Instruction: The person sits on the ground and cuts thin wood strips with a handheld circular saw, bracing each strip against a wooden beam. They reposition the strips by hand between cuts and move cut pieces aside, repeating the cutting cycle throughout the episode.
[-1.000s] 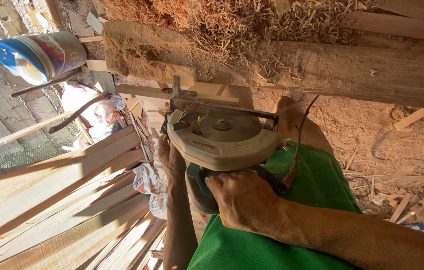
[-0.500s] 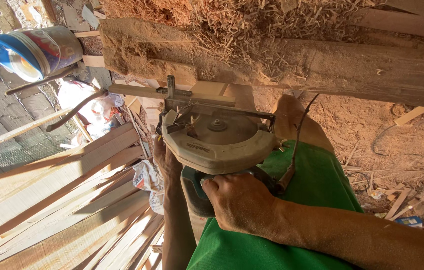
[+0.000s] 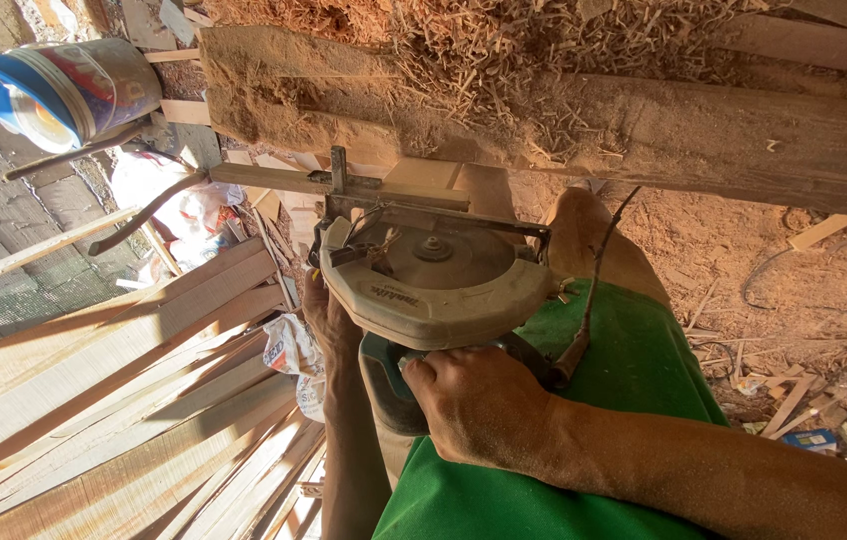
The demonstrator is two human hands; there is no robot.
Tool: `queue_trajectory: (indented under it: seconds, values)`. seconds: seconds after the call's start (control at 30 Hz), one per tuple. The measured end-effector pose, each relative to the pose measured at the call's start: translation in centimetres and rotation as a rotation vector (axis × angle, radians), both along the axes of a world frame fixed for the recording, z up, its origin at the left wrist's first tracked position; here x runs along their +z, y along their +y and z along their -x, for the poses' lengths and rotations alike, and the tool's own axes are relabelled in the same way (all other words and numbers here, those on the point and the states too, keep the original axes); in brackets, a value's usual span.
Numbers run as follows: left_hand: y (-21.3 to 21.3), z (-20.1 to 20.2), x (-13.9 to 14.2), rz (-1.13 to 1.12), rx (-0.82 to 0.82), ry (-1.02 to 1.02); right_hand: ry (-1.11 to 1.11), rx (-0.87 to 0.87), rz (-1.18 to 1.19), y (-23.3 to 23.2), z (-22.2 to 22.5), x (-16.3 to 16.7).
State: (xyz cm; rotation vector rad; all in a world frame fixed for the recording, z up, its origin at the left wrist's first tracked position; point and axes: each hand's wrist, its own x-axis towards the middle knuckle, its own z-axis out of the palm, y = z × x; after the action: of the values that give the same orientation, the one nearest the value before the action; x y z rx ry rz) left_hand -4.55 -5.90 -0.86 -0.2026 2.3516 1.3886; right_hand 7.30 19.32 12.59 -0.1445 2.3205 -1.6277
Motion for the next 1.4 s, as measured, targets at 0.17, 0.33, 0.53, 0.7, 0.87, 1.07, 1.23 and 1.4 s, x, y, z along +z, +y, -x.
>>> queue_trajectory:
  seconds: [0.17,0.33,0.53,0.7,0.87,1.07,1.23,1.4]
  values:
    - [-0.2,0.2,0.2,0.028,0.0,0.007,-0.007,0.039,0.0,-0.1,0.3,-0.1]
    - [-0.5,0.7,-0.2,-0.075,0.025,-0.018,0.012,0.03,-0.01,-0.4,0.7,-0.1]
    - [-1.7,1.3,-0.7,-0.058,-0.025,-0.009,0.002,0.042,-0.012,-0.8,1.4,0.0]
    - [-2.3,1.9,-0.9,-0.059,-0.078,0.015,0.001,0.037,-0.015,-1.2,1.9,0.1]
    - [-2.2,2.6,-0.3,-0.072,-0.063,0.007,-0.002,0.022,0.0,-1.6,2.5,0.1]
    - [-2.3,3.3,-0.1,-0.079,-0.041,0.029,-0.007,0.075,0.005,-2.3,3.7,0.0]
    - [-4.1,4.7,-1.3,-0.102,-0.07,0.038,0.024,0.027,0.02,-2.5,4.8,0.4]
    - [-6.4,6.2,-2.4,-0.127,-0.029,0.052,0.076,-0.032,-0.021,-3.5,6.3,0.6]
